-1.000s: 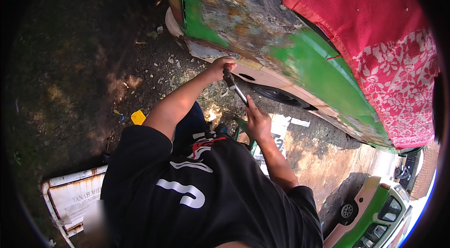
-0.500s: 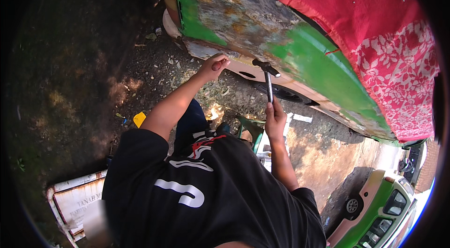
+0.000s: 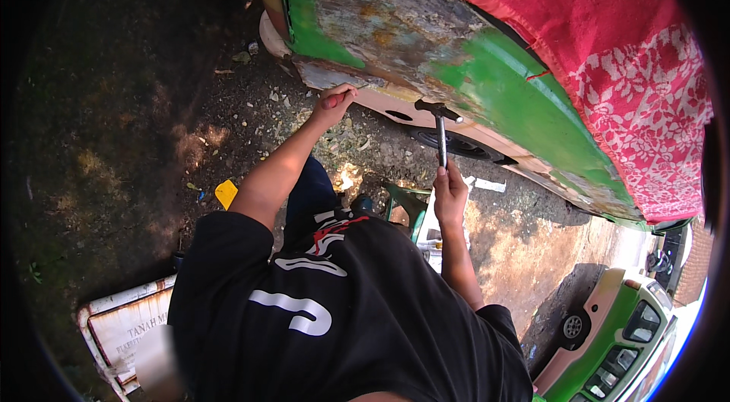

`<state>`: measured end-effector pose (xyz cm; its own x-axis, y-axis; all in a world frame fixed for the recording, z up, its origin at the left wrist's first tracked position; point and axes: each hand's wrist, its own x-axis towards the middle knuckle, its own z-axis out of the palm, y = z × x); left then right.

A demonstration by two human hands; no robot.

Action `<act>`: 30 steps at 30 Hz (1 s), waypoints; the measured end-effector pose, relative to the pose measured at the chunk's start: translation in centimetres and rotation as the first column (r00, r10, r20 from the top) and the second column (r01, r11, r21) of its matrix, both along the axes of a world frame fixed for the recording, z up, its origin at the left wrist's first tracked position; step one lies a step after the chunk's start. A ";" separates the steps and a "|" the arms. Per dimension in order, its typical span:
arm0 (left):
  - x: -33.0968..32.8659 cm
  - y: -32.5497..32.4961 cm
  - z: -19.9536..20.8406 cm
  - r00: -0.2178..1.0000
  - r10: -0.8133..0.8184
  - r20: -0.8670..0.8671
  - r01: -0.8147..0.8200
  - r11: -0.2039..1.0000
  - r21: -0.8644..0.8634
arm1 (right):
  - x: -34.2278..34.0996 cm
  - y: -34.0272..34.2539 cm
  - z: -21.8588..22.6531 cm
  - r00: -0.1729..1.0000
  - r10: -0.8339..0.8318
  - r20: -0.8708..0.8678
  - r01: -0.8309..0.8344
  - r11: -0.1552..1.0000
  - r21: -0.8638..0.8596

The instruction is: The person uses a hammer and a red-handled tool to repeatedly tap and pry at a section of a green vehicle's body panel. The work is performed on the underside of the vehicle, with the camera mounted upside down.

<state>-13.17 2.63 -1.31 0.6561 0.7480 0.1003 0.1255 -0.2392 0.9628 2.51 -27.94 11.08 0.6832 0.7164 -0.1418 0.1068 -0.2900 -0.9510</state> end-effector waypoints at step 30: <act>-0.2 -1.3 0.4 0.998 0.068 -0.008 -0.067 0.996 0.059 | -0.5 -0.8 -1.0 0.996 0.025 0.085 -0.014 0.992 -0.126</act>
